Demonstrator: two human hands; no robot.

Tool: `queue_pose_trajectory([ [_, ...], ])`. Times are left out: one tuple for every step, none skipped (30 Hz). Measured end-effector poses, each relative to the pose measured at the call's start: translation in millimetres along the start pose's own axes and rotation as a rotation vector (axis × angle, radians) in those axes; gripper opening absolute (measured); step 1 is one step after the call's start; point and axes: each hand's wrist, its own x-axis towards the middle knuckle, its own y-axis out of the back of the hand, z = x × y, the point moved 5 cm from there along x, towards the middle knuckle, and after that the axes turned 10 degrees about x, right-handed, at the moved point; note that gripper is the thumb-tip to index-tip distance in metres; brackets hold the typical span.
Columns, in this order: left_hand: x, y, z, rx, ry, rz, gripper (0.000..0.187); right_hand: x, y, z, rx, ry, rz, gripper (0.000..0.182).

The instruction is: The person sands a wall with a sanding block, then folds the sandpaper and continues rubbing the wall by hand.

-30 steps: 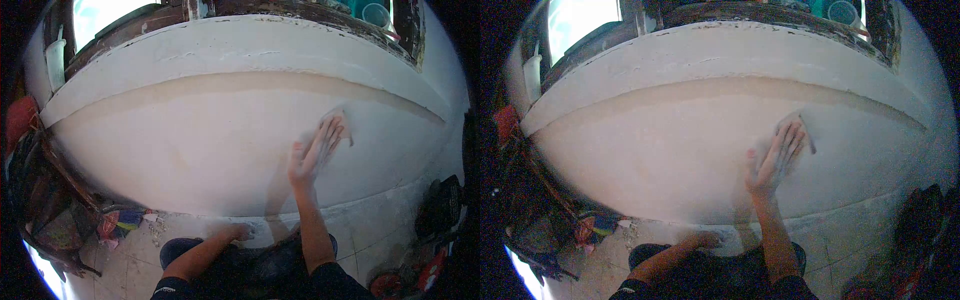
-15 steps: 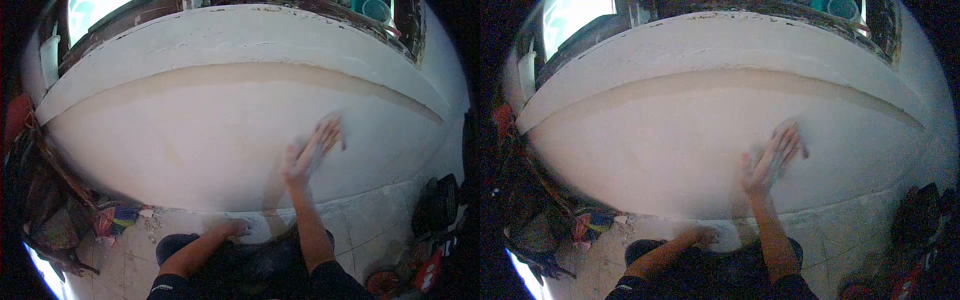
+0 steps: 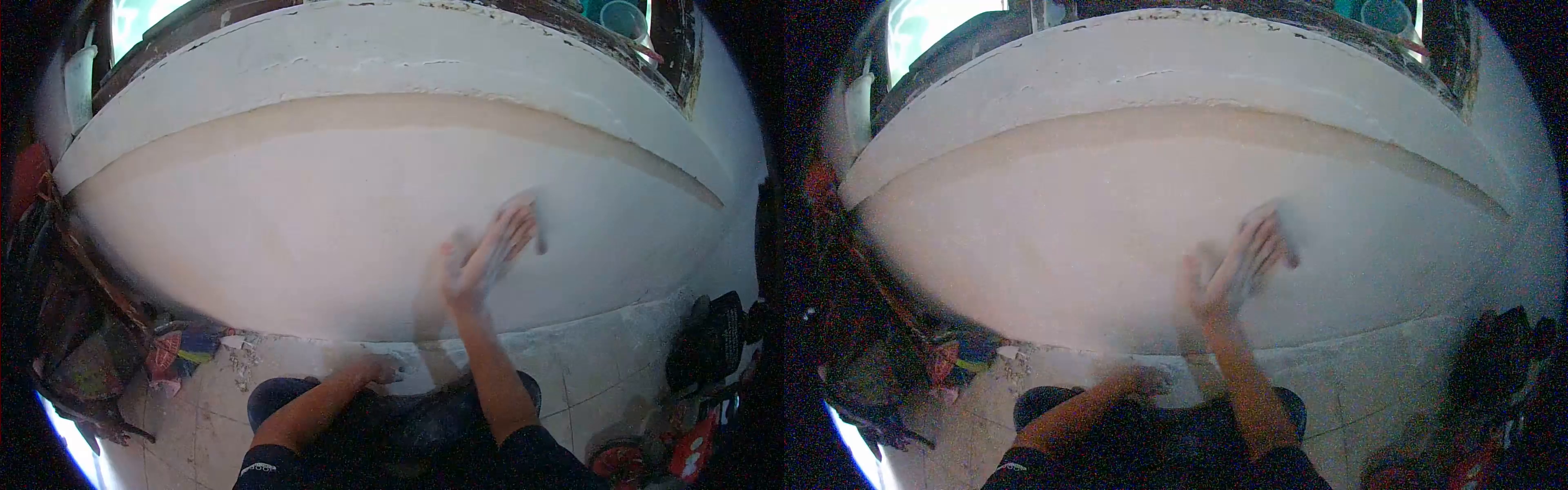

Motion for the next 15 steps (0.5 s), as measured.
queue_pose_trajectory([
  [-2,6,10,0.246,0.045,-0.032,0.05,-24,-14,2,0.024,-0.047,-0.039,0.103],
  [-10,13,20,0.244,0.041,-0.036,0.05,-52,-27,6,0.019,-0.049,-0.041,0.103],
  [-20,21,27,0.252,0.069,-0.044,0.05,-83,-47,13,-0.034,-0.044,-0.162,0.103],
  [-27,23,30,0.262,0.1,-0.056,0.051,-100,-59,17,-0.085,-0.042,-0.281,0.102],
  [-24,18,26,0.266,0.1,-0.061,0.051,-83,-49,6,-0.085,-0.047,-0.278,0.102],
  [-14,13,19,0.21,0.095,-0.07,0.051,-43,-28,-11,-0.011,-0.082,-0.212,0.107],
  [-3,5,12,0.145,0.089,-0.076,0.051,-8,-13,-17,0.063,-0.115,-0.155,0.112],
  [6,-4,3,0.134,0.089,-0.072,0.051,19,-2,-8,0.039,-0.014,-0.03,0.111],
  [14,-13,-6,0.205,0.06,-0.013,0.051,34,9,-2,0.014,0.082,0.094,0.111],
  [16,-17,-10,0.282,0.031,0.047,0.051,36,13,-4,0.012,0.082,0.086,0.111],
  [14,-18,-12,0.282,0.029,0.048,0.051,40,15,-4,-0.004,0.064,0.065,0.107],
  [14,-18,-13,0.235,0.011,0.053,0.051,42,15,-3,-0.022,0.047,0.046,0.104],
  [16,-17,-14,0.189,-0.007,0.058,0.051,27,11,-1,-0.024,0.05,0.049,0.104],
  [15,-9,-11,0.191,-0.007,0.061,0.051,-4,-1,5,-0.012,0.017,0.007,0.103],
  [10,-2,-5,0.22,0.027,-0.021,0.051,-31,-12,12,0.0,-0.019,-0.038,0.101],
])
